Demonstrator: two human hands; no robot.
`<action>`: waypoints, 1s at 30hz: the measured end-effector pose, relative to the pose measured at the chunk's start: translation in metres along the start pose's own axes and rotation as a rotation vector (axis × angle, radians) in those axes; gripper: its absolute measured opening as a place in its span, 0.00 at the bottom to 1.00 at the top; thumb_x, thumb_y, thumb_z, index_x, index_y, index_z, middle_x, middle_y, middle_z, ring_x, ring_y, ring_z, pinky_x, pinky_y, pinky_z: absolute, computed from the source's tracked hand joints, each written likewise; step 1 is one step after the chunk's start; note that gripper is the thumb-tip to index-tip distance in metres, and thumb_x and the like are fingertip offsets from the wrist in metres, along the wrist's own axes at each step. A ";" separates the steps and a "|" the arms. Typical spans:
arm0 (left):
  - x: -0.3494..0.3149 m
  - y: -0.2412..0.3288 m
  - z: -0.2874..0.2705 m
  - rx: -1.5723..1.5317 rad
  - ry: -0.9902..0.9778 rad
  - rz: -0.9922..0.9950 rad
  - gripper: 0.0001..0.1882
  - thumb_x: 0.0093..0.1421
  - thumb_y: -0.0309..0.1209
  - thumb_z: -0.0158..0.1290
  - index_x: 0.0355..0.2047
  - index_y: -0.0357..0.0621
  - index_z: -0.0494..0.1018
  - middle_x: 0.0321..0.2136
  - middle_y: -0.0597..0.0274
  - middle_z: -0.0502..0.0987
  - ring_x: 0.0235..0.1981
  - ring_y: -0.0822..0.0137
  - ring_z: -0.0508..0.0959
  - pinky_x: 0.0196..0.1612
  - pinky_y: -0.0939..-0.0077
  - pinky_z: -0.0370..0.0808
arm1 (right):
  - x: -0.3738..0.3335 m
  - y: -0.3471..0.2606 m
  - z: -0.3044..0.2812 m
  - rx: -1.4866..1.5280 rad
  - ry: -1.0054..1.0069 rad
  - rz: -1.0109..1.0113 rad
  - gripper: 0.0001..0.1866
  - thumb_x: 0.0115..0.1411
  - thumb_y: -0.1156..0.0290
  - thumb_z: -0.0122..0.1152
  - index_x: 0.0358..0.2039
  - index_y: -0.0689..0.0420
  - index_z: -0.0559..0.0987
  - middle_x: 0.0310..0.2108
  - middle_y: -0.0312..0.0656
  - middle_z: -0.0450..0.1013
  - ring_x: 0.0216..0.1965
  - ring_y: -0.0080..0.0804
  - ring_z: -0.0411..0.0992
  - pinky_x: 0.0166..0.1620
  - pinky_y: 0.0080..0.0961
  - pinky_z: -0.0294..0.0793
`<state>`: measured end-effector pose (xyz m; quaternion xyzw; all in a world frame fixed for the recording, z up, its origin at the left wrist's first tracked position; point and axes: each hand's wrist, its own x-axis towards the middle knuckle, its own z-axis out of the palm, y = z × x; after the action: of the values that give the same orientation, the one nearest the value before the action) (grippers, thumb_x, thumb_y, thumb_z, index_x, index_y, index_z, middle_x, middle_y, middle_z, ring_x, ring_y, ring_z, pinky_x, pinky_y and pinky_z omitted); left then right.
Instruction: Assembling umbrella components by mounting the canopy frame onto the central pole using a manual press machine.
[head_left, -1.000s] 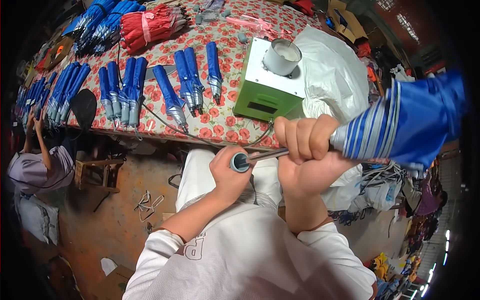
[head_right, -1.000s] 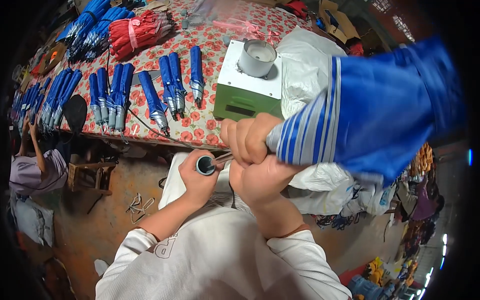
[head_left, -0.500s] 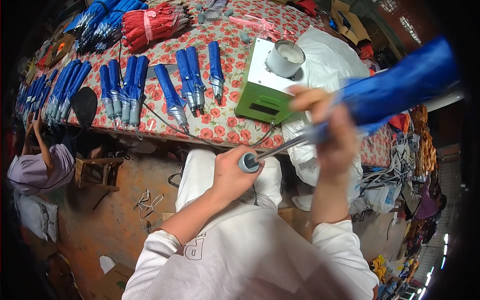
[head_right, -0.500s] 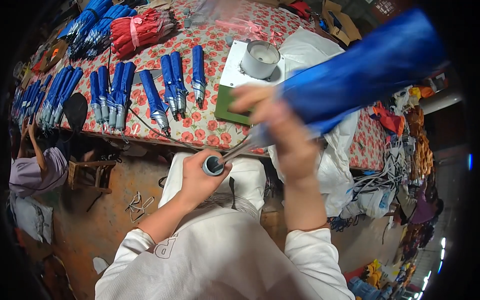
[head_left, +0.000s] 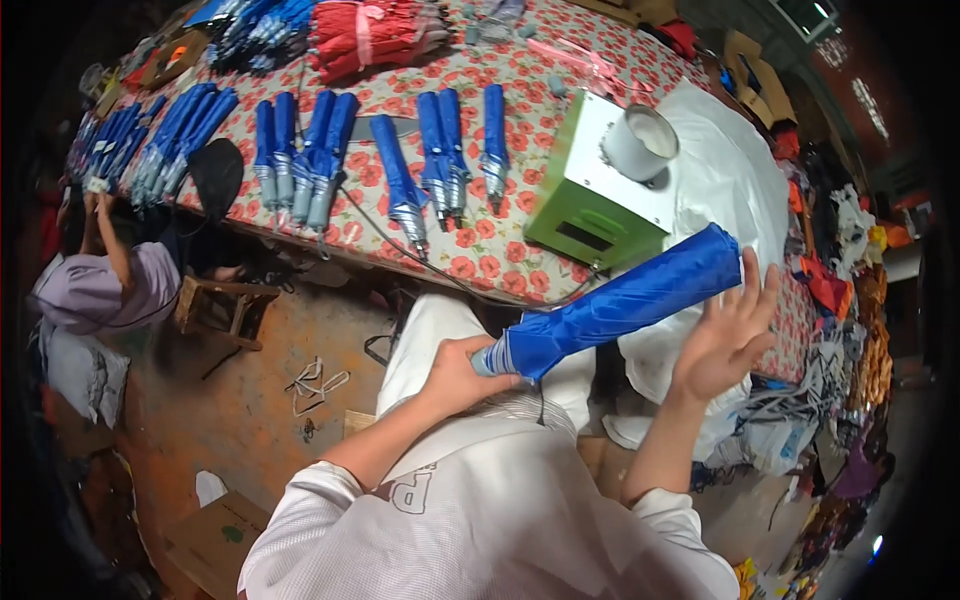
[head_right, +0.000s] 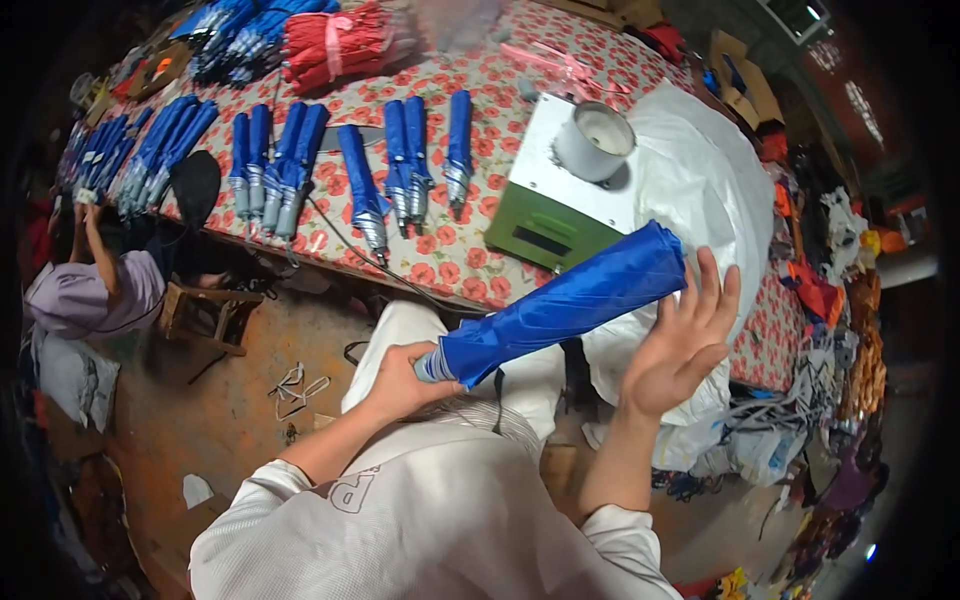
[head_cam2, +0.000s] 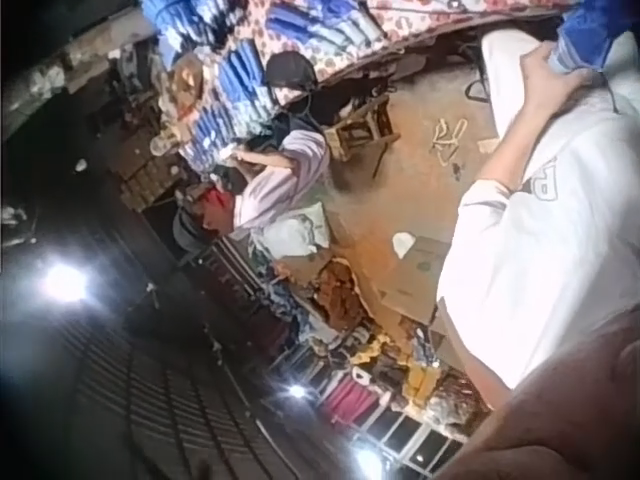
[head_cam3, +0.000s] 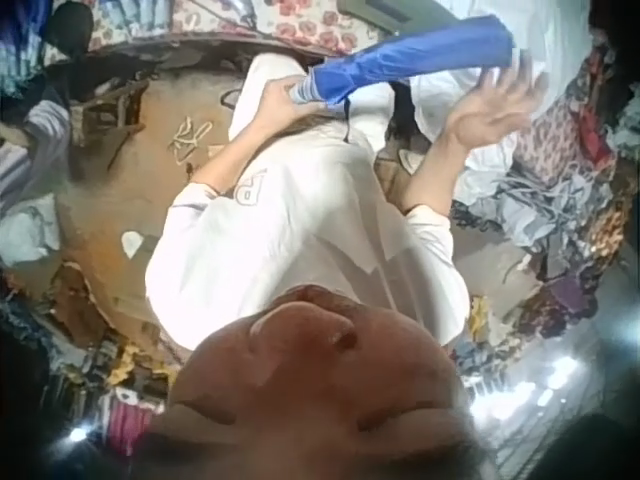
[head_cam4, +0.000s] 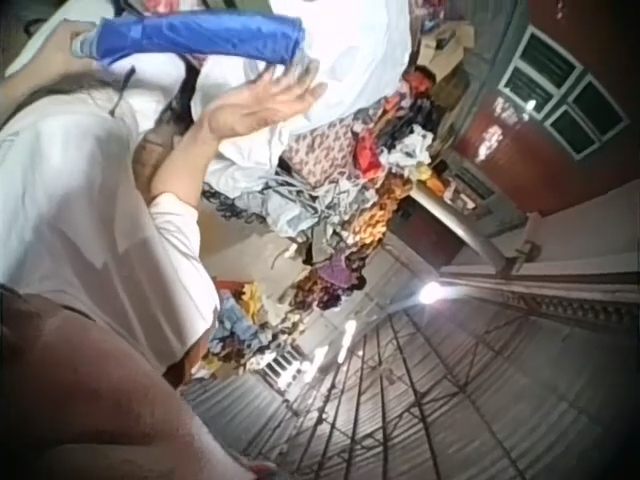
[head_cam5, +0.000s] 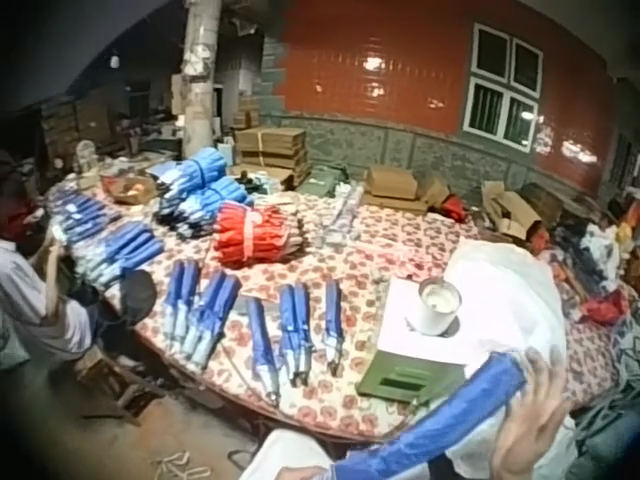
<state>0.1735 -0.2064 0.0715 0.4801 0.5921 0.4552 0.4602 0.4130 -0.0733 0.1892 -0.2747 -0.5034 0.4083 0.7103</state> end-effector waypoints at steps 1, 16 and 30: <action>-0.003 -0.006 -0.002 -0.048 -0.023 -0.018 0.15 0.45 0.25 0.66 0.35 0.37 0.78 0.26 0.60 0.80 0.24 0.67 0.74 0.32 0.77 0.73 | -0.005 -0.003 0.005 -0.025 0.002 -0.010 0.44 0.65 0.40 0.48 0.68 0.60 0.53 0.63 0.53 0.58 0.56 0.40 0.65 0.58 0.35 0.64; 0.164 -0.090 -0.144 1.127 0.897 -0.073 0.34 0.51 0.40 0.64 0.59 0.45 0.68 0.51 0.42 0.70 0.47 0.43 0.73 0.48 0.53 0.73 | -0.111 0.025 -0.048 -0.391 -0.096 0.573 0.16 0.61 0.77 0.56 0.50 0.64 0.72 0.41 0.46 0.75 0.40 0.27 0.71 0.45 0.17 0.69; 0.185 -0.139 -0.184 1.166 0.859 0.112 0.21 0.59 0.38 0.56 0.52 0.44 0.74 0.53 0.39 0.69 0.51 0.42 0.71 0.56 0.58 0.69 | -0.012 0.158 -0.303 -1.231 0.365 0.270 0.16 0.61 0.63 0.58 0.37 0.65 0.78 0.27 0.46 0.76 0.28 0.36 0.72 0.37 0.27 0.72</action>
<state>-0.0497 -0.0588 -0.0547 0.4557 0.8415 0.2369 -0.1676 0.6477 0.0047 -0.0473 -0.7567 -0.4774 0.0781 0.4397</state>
